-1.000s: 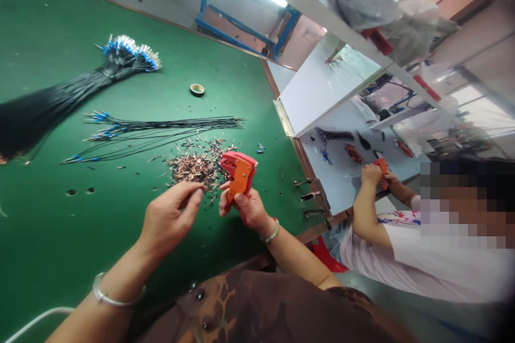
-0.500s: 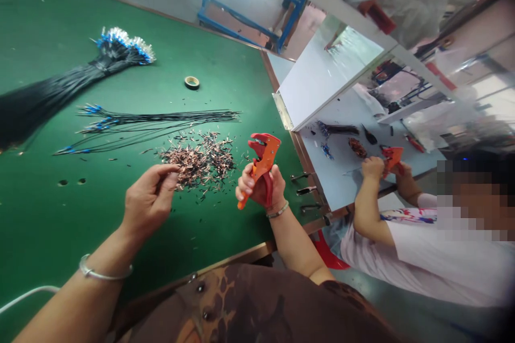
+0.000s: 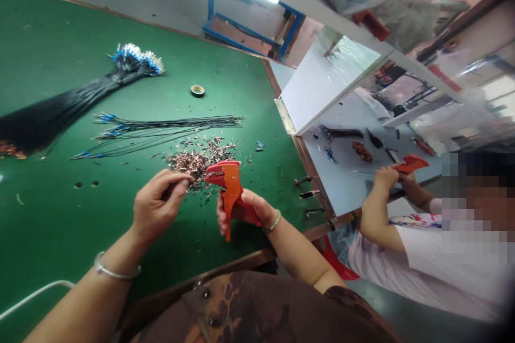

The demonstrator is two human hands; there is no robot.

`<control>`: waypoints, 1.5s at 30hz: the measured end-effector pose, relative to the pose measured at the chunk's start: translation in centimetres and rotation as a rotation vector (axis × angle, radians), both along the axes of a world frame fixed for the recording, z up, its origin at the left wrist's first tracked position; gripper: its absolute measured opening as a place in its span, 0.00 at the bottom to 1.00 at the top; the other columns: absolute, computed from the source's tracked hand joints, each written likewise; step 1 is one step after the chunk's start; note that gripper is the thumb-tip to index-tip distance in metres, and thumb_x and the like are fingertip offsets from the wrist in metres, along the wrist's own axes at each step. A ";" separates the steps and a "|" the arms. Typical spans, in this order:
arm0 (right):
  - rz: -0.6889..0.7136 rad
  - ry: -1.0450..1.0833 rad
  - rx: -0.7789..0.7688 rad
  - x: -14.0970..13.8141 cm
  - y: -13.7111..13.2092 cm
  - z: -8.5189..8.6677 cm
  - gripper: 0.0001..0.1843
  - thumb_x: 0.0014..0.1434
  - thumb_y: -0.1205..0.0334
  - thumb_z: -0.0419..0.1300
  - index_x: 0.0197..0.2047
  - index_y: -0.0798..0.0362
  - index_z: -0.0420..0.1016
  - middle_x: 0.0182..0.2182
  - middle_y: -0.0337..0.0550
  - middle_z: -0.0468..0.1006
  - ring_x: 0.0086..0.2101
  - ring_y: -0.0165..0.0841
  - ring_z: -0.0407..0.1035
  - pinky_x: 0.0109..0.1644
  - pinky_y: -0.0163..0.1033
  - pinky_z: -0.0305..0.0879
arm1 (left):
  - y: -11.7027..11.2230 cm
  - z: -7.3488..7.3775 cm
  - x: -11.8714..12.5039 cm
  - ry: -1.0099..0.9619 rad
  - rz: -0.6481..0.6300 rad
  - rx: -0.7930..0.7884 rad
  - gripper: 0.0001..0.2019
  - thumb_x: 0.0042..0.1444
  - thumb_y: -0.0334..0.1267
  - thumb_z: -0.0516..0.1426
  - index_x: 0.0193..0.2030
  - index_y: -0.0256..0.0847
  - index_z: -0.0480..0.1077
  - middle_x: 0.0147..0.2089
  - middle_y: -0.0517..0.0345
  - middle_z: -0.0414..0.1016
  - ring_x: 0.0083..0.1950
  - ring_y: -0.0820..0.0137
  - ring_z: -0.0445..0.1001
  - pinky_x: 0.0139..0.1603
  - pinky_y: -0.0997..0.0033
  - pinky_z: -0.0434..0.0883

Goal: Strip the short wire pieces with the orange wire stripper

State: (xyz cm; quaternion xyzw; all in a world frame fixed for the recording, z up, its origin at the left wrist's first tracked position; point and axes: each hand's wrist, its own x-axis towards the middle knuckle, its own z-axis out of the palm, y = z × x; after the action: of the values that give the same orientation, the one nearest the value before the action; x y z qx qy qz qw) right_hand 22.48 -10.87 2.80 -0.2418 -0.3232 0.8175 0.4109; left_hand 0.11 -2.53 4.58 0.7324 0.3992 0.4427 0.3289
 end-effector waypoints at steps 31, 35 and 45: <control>-0.061 -0.133 0.005 -0.7 -0.4 -0.9 0.31 0.55 0.36 0.69 0.40 0.59 0.72 0.22 0.38 0.75 0.20 0.32 0.71 0.24 0.37 0.71 | -0.2 0.7 -0.2 -0.039 -0.128 -0.066 0.09 0.64 0.42 0.57 0.40 0.44 0.77 0.37 0.61 0.77 0.37 0.72 0.75 0.40 0.72 0.71; -0.124 -0.102 -0.013 -0.9 -0.2 -0.9 0.30 0.56 0.36 0.68 0.38 0.57 0.70 0.19 0.34 0.71 0.17 0.28 0.66 0.21 0.36 0.68 | 0.1 0.3 -0.1 -0.015 -0.083 -0.081 0.13 0.67 0.45 0.53 0.47 0.44 0.76 0.42 0.59 0.77 0.41 0.69 0.76 0.43 0.70 0.72; -0.171 -0.172 -0.004 -1.5 -0.6 -0.3 0.30 0.54 0.37 0.70 0.36 0.57 0.69 0.16 0.29 0.66 0.13 0.24 0.57 0.15 0.31 0.60 | 0.0 -0.3 0.3 0.005 -0.186 0.027 0.11 0.67 0.42 0.55 0.36 0.42 0.74 0.31 0.62 0.72 0.32 0.72 0.70 0.37 0.71 0.69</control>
State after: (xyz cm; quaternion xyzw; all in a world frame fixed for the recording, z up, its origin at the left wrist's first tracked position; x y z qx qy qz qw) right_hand 20.95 -11.46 2.52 -0.3385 -0.3340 0.7562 0.4496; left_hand 0.41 -2.51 4.23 0.7716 0.3246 0.4138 0.3578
